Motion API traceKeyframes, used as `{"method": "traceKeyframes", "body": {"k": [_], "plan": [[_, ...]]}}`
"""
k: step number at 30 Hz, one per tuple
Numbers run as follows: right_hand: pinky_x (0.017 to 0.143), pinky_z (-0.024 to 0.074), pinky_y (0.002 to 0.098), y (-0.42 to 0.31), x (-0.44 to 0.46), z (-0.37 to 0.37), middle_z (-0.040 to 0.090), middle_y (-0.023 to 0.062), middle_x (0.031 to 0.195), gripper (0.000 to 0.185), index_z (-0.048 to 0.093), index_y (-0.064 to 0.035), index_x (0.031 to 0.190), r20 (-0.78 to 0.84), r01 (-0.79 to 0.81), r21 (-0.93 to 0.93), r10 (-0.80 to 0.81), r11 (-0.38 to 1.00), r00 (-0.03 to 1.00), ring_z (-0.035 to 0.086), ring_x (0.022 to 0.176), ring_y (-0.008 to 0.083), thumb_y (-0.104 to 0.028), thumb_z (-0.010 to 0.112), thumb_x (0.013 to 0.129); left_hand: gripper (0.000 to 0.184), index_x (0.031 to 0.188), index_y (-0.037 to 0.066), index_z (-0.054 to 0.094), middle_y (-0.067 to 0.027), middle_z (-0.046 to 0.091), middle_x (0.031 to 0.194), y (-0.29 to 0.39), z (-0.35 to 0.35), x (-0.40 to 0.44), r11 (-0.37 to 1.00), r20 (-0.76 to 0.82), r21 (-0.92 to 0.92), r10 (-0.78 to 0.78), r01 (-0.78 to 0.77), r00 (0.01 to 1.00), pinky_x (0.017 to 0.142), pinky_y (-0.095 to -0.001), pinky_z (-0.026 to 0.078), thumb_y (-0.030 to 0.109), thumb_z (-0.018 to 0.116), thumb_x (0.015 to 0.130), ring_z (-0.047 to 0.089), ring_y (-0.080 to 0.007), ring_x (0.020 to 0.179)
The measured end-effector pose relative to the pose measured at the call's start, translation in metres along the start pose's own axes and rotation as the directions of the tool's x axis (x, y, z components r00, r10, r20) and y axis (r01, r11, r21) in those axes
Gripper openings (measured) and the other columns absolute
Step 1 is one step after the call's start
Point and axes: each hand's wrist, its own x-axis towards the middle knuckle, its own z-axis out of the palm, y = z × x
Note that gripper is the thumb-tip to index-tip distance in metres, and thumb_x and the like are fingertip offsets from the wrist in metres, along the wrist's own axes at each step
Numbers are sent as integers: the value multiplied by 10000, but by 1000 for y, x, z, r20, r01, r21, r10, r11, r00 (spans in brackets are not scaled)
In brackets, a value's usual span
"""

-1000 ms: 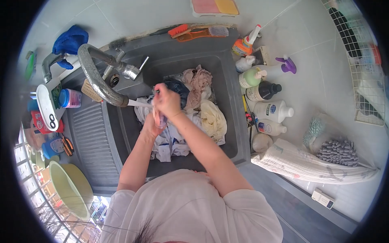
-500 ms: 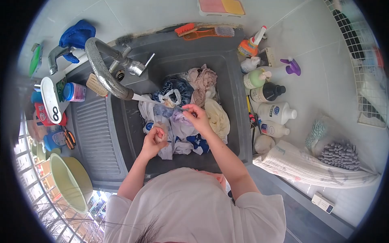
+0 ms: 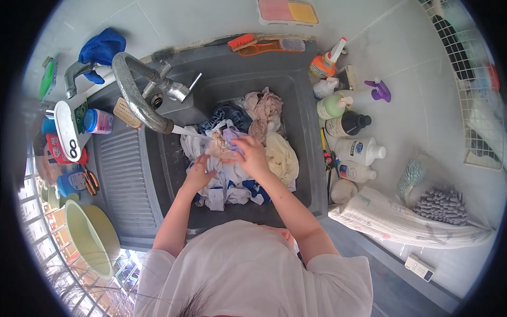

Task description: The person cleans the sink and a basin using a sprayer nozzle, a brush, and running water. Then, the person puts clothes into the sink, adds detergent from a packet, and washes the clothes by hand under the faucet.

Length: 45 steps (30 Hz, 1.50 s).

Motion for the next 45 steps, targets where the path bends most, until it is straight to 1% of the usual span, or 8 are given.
{"method": "traceKeyframes", "body": {"k": [5, 7, 12, 17, 22, 30, 42, 45], "plan": [[973, 415, 414, -31, 40, 25, 539, 148, 1240, 457, 562, -95, 1244, -50, 191, -55, -194, 980, 980, 512, 1142, 352, -111, 659, 798, 476, 1227, 25, 550, -181, 598, 1175, 41, -51, 33, 962, -265, -266, -20, -54, 964, 924, -368, 470, 96, 700, 781, 581, -325, 1103], [1003, 399, 416, -44, 65, 24, 496, 166, 1315, 486, 503, -70, 1307, -125, 212, 199, -190, 957, 974, 485, 1196, 354, -109, 624, 838, 440, 1196, 19, 569, -160, 624, 1122, 57, -68, 45, 934, -337, -352, -69, -57, 939, 900, -361, 476, 74, 697, 778, 604, -295, 1058], [1009, 389, 392, -100, 129, -9, 501, 166, 1311, 376, 509, -45, 1294, -393, 272, 333, -129, 903, 910, 484, 1209, 335, -156, 541, 936, 420, 1155, 32, 589, -166, 647, 1011, 68, -76, 57, 889, -336, -323, 211, -323, 918, 803, -380, 486, 30, 670, 743, 634, -311, 939], [842, 422, 368, -152, 131, -47, 633, 93, 1016, 245, 631, -39, 1118, -313, 354, 660, -187, 662, 931, 569, 906, 267, -181, 539, 941, 419, 1170, 18, 585, -176, 647, 1066, 64, -68, 36, 951, -124, -310, -54, 13, 991, 837, -344, 469, 108, 675, 770, 618, -301, 965], [787, 412, 324, -188, 116, -62, 637, 76, 831, 177, 673, 15, 895, -268, 531, 416, -458, 738, 847, 570, 829, 223, -106, 546, 920, 343, 1177, 22, 599, -127, 657, 1071, 23, -45, 16, 853, -60, -512, -153, 101, 986, 842, -318, 465, 149, 616, 859, 611, -221, 963], [748, 413, 343, -216, 106, -22, 600, 83, 807, 190, 606, 9, 874, -193, 405, 610, -368, 681, 909, 548, 764, 246, -124, 498, 956, 370, 1242, 26, 558, -62, 637, 1101, 14, -74, -2, 235, 79, -954, -404, 187, 912, 911, -282, 442, 241, 473, 953, 587, -128, 1027], [816, 429, 377, -198, 108, -24, 617, 97, 899, 192, 624, -24, 969, -191, 469, 555, -443, 687, 876, 579, 867, 282, -155, 485, 957, 575, 1392, 91, 398, -130, 500, 1355, 21, -56, 44, 8, -99, -995, -57, -99, 993, 1044, -441, 384, 491, 384, 980, 479, -295, 1255], [816, 444, 377, -142, 98, 0, 630, 88, 895, 180, 653, -43, 962, -119, 37, 630, 49, 776, 992, 602, 895, 273, -184, 550, 917, 637, 1314, 98, 496, -71, 539, 1277, 10, -72, 47, -55, 262, -965, -129, 257, 956, 972, -435, 369, 583, 503, 901, 454, -209, 1222]]}}
